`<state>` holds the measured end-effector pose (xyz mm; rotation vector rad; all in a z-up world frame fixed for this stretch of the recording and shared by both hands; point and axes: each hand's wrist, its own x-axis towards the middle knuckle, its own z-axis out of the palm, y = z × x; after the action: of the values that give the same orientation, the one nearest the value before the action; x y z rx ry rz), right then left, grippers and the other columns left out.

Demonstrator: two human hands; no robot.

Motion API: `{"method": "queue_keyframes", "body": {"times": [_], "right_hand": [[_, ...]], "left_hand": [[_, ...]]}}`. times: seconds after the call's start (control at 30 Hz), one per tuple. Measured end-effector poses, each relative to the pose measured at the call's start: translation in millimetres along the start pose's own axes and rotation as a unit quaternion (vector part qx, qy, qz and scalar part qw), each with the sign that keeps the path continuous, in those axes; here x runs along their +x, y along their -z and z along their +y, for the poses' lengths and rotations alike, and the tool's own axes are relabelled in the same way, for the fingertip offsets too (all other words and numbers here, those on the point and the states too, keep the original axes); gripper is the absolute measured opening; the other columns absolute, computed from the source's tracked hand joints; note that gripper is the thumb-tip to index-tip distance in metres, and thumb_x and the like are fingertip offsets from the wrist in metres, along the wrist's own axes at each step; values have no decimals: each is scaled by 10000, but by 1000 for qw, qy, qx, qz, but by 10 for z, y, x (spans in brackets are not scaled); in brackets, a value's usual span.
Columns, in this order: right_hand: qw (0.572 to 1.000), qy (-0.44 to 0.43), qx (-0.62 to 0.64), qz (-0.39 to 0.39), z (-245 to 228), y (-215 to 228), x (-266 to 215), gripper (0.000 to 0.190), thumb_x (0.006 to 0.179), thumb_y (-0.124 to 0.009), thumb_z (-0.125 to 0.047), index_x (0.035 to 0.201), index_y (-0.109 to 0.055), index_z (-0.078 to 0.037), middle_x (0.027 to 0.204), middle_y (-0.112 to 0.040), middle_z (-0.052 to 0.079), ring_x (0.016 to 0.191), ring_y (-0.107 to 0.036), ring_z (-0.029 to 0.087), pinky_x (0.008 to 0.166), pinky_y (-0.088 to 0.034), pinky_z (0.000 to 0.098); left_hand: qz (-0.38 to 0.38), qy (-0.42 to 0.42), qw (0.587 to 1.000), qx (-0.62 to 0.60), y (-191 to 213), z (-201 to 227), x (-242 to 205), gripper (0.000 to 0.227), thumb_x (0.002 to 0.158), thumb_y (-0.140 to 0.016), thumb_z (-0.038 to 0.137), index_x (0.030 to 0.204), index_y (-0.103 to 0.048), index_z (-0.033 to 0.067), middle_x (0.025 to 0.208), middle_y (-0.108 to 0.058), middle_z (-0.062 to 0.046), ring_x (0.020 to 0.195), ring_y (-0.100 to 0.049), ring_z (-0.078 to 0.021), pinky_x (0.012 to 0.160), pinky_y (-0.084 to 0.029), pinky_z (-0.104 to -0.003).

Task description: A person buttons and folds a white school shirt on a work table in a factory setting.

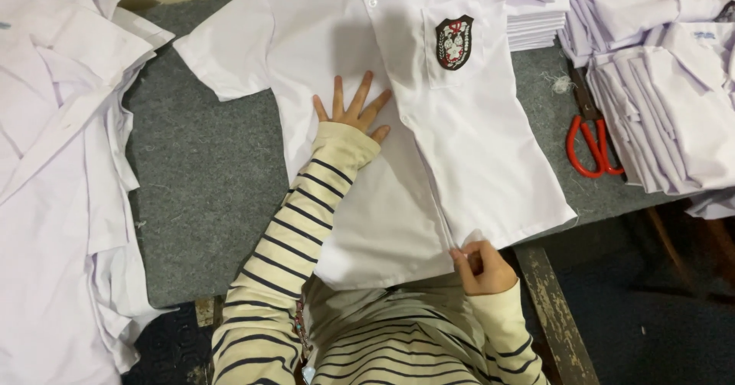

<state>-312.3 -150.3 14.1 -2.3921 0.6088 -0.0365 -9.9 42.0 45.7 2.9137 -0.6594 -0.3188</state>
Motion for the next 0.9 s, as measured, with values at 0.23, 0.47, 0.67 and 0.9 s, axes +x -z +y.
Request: {"method": "queue_keyframes", "body": {"times": [0.23, 0.47, 0.67, 0.9], "right_hand": [[980, 182, 12, 80, 18, 116, 123, 165, 943, -709, -202, 1067, -658, -106, 706, -538, -21, 579, -485, 120, 536, -404, 281], [989, 101, 53, 94, -108, 354, 119, 124, 979, -687, -244, 1014, -679, -126, 659, -573, -48, 473, -472, 89, 494, -365, 262], [962, 240, 28, 124, -174, 213, 210, 123, 961, -707, -133, 1066, -678, -75, 808, -600, 27, 712, -539, 181, 626, -469, 315], [968, 244, 15, 50, 68, 116, 269, 325, 896, -760, -210, 1189, -682, -94, 943, -625, 24, 651, -530, 134, 569, -485, 273]], "left_hand": [[258, -8, 964, -69, -166, 119, -733, 433, 974, -556, 350, 1375, -547, 187, 1431, -433, -91, 1284, -437, -321, 1005, -329, -607], [527, 194, 761, -325, -1112, 126, -2300, 204, 1041, -550, 230, 1031, -587, 29, 968, -580, -91, 798, -614, -204, 650, -565, -283], [278, 456, 565, -629, -1378, 575, -2716, 208, 953, -634, 229, 1123, -522, 188, 1104, -632, -74, 1004, -612, -206, 876, -478, -348], [207, 465, 564, -650, -1096, 526, -2956, 482, 860, -713, 292, 1292, -550, 154, 1174, -729, -125, 1037, -700, -232, 874, -563, -331]]}}
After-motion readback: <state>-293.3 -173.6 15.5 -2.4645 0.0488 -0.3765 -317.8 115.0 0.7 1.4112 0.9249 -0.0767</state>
